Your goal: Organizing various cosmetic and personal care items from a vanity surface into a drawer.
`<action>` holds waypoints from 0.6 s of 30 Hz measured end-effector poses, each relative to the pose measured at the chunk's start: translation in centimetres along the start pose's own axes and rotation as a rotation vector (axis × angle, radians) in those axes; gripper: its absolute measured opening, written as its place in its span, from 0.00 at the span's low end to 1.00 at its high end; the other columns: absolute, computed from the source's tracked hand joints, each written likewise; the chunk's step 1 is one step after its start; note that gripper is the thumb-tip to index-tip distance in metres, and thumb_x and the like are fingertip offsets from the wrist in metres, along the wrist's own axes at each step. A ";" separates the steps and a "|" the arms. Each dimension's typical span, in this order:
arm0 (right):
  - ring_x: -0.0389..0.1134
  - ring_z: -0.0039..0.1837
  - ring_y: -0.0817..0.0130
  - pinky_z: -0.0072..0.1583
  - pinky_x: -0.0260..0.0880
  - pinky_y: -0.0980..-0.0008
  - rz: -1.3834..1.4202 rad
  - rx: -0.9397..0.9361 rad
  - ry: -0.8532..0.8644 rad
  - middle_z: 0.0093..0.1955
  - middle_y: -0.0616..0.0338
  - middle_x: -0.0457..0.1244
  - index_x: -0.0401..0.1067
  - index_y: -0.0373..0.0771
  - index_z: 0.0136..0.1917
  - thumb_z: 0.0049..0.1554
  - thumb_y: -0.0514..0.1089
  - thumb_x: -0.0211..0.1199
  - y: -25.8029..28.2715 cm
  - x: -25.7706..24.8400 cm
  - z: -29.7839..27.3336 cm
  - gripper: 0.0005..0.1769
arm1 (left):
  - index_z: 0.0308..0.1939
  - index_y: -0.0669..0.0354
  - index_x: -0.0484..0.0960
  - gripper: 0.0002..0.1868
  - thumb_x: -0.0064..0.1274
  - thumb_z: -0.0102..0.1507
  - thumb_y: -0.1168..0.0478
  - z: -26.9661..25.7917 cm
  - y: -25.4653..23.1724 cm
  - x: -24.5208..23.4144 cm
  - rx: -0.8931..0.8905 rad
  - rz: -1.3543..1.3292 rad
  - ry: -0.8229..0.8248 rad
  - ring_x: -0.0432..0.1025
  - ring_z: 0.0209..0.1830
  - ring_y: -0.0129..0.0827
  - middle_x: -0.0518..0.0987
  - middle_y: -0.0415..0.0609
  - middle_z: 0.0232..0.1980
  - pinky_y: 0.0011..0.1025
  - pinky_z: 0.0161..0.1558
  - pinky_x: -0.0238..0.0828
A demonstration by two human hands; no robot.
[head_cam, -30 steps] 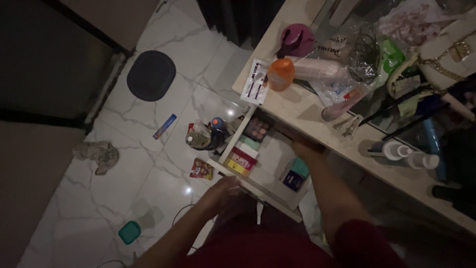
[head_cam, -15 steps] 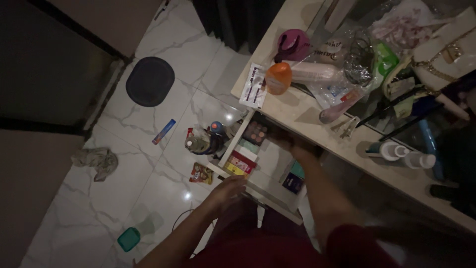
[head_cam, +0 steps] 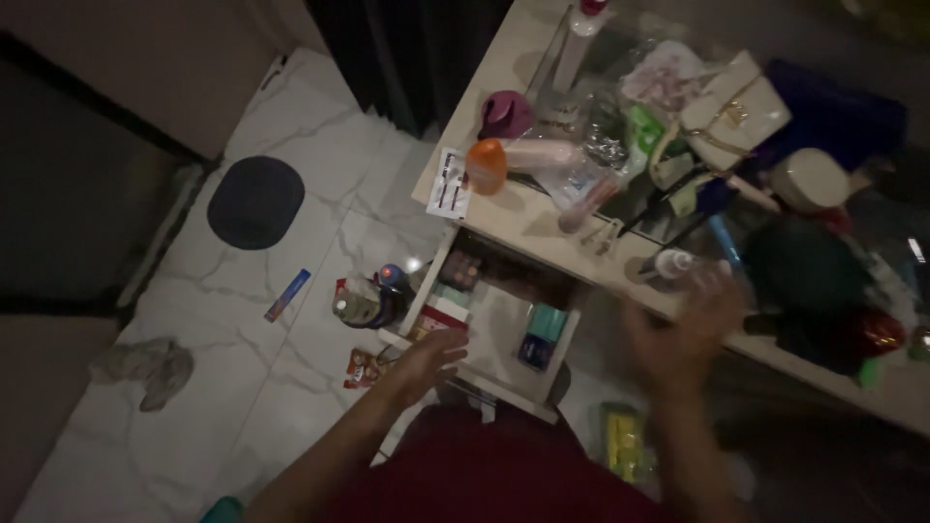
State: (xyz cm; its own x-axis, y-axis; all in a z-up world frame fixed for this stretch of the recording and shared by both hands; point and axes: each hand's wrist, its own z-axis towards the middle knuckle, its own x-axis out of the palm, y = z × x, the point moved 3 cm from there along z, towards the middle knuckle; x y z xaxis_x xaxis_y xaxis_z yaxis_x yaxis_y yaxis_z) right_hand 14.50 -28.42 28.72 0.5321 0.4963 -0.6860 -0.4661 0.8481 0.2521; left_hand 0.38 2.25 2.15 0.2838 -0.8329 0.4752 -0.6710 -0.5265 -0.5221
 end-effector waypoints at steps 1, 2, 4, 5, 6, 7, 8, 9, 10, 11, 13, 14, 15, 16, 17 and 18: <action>0.61 0.70 0.41 0.71 0.63 0.44 -0.005 -0.008 -0.007 0.65 0.43 0.61 0.66 0.35 0.67 0.53 0.48 0.78 -1.9 -0.5 0.8 0.35 | 0.67 0.54 0.72 0.26 0.49 0.66 0.50 0.1 -0.4 0.6 0.008 -0.001 0.009 0.67 0.70 0.43 0.75 0.46 0.66 0.46 0.67 0.60; 0.60 0.70 0.40 0.70 0.63 0.46 -0.002 0.028 0.023 0.67 0.40 0.59 0.66 0.34 0.68 0.49 0.50 0.82 -3.9 -0.9 1.7 0.41 | 0.69 0.55 0.70 0.28 0.48 0.66 0.49 0.3 -0.8 1.3 0.013 0.006 0.052 0.66 0.72 0.43 0.74 0.46 0.68 0.47 0.69 0.58; 0.59 0.70 0.40 0.68 0.63 0.47 0.000 0.060 0.053 0.69 0.37 0.58 0.67 0.33 0.70 0.44 0.51 0.86 -7.6 -0.6 2.0 0.47 | 0.70 0.55 0.69 0.29 0.47 0.67 0.48 -0.3 -1.7 3.1 0.021 0.009 0.096 0.64 0.73 0.44 0.73 0.47 0.70 0.47 0.71 0.56; 0.61 0.69 0.43 0.68 0.64 0.48 0.148 0.042 0.138 0.67 0.40 0.59 0.67 0.34 0.69 0.40 0.47 0.85 -9.3 0.7 1.5 0.48 | 0.71 0.55 0.67 0.31 0.48 0.67 0.48 -0.8 -2.3 4.1 0.024 0.044 0.119 0.63 0.75 0.44 0.72 0.48 0.71 0.47 0.72 0.55; 0.63 0.68 0.47 0.67 0.66 0.50 0.297 0.022 0.224 0.66 0.43 0.61 0.67 0.34 0.69 0.36 0.43 0.85 -11.0 2.0 1.1 0.50 | 0.72 0.55 0.66 0.32 0.49 0.67 0.47 -1.2 -2.9 5.1 0.028 0.078 0.141 0.63 0.76 0.45 0.72 0.48 0.72 0.47 0.73 0.55; 0.63 0.68 0.47 0.67 0.66 0.50 0.298 0.018 0.221 0.66 0.43 0.61 0.67 0.34 0.69 0.36 0.43 0.85 -12.0 3.1 0.2 0.50 | 0.72 0.55 0.66 0.32 0.49 0.67 0.47 -1.7 -3.4 6.2 0.033 0.078 0.141 0.63 0.76 0.45 0.72 0.48 0.72 0.47 0.73 0.55; 0.65 0.67 0.54 0.66 0.68 0.55 0.564 0.242 0.344 0.64 0.48 0.63 0.67 0.36 0.68 0.41 0.40 0.83 -13.4 4.8 -0.7 0.45 | 0.73 0.56 0.66 0.33 0.49 0.67 0.47 -2.2 -3.9 7.2 0.036 0.118 0.148 0.63 0.76 0.45 0.71 0.49 0.73 0.46 0.73 0.56; 0.67 0.65 0.62 0.64 0.71 0.60 0.828 0.468 0.467 0.63 0.52 0.64 0.67 0.38 0.68 0.45 0.37 0.80 -14.6 6.5 -1.8 0.40 | 0.73 0.56 0.65 0.33 0.50 0.67 0.47 -2.6 -4.6 8.3 0.038 0.160 0.156 0.63 0.76 0.45 0.71 0.50 0.73 0.45 0.74 0.56; 0.67 0.65 0.62 0.64 0.71 0.60 0.828 0.464 0.464 0.63 0.52 0.64 0.67 0.38 0.68 0.45 0.37 0.80 -14.8 6.8 -1.8 0.40 | 0.73 0.56 0.65 0.33 0.50 0.67 0.47 -2.5 -4.8 8.9 0.043 0.161 0.157 0.63 0.76 0.45 0.71 0.50 0.73 0.45 0.74 0.56; 0.68 0.65 0.64 0.64 0.72 0.62 0.852 0.479 0.415 0.63 0.54 0.65 0.65 0.38 0.70 0.45 0.35 0.79 -15.0 7.0 -1.9 0.42 | 0.72 0.56 0.66 0.33 0.50 0.67 0.46 -2.5 -4.8 9.4 0.042 0.177 0.161 0.63 0.75 0.44 0.71 0.50 0.72 0.44 0.73 0.57; 0.69 0.64 0.66 0.64 0.73 0.65 0.876 0.491 0.362 0.63 0.56 0.66 0.63 0.38 0.71 0.45 0.32 0.77 -15.4 7.4 -2.0 0.43 | 0.72 0.56 0.67 0.32 0.50 0.67 0.46 -2.2 -4.8 10.3 0.045 0.196 0.165 0.64 0.74 0.43 0.71 0.49 0.72 0.43 0.72 0.58; 0.70 0.64 0.65 0.63 0.73 0.64 0.897 0.496 0.380 0.62 0.55 0.67 0.63 0.38 0.71 0.45 0.32 0.78 -15.6 7.7 -2.0 0.42 | 0.70 0.56 0.69 0.32 0.51 0.66 0.46 -1.9 -4.9 10.7 0.061 0.195 0.186 0.65 0.73 0.42 0.72 0.49 0.71 0.43 0.71 0.59; 0.71 0.64 0.64 0.62 0.74 0.63 0.918 0.501 0.399 0.62 0.54 0.69 0.64 0.37 0.70 0.45 0.33 0.78 -15.7 8.0 -2.2 0.42 | 0.69 0.56 0.70 0.31 0.52 0.66 0.46 -1.6 -4.8 11.1 0.077 0.193 0.206 0.66 0.72 0.41 0.74 0.49 0.70 0.42 0.70 0.60; 0.71 0.64 0.64 0.62 0.74 0.63 0.920 0.497 0.397 0.62 0.54 0.69 0.64 0.37 0.70 0.45 0.33 0.78 -16.0 8.3 -2.4 0.42 | 0.69 0.56 0.70 0.31 0.52 0.66 0.46 -1.6 -5.0 11.7 0.081 0.195 0.206 0.66 0.72 0.41 0.74 0.49 0.70 0.42 0.70 0.60; 0.71 0.64 0.64 0.63 0.74 0.63 0.938 0.503 0.391 0.62 0.54 0.68 0.65 0.37 0.70 0.45 0.33 0.78 -16.2 8.5 -2.7 0.42 | 0.68 0.55 0.71 0.31 0.52 0.65 0.45 -1.7 -5.2 12.3 0.079 0.203 0.213 0.67 0.71 0.40 0.74 0.49 0.69 0.42 0.69 0.60; 0.71 0.64 0.65 0.63 0.74 0.64 0.956 0.510 0.384 0.63 0.53 0.68 0.65 0.37 0.70 0.45 0.33 0.78 -16.4 8.8 -2.9 0.41 | 0.67 0.54 0.72 0.30 0.52 0.65 0.45 -1.8 -5.4 12.8 0.078 0.210 0.221 0.67 0.70 0.38 0.75 0.48 0.69 0.41 0.68 0.61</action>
State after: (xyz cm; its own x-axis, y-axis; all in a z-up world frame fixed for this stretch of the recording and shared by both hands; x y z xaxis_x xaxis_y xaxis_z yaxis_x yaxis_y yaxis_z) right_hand 24.72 -38.50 16.57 -0.1767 0.9623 -0.2067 -0.1765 0.1756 0.9685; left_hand 6.43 -5.28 12.35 -0.0169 -0.8722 0.4889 -0.6424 -0.3652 -0.6738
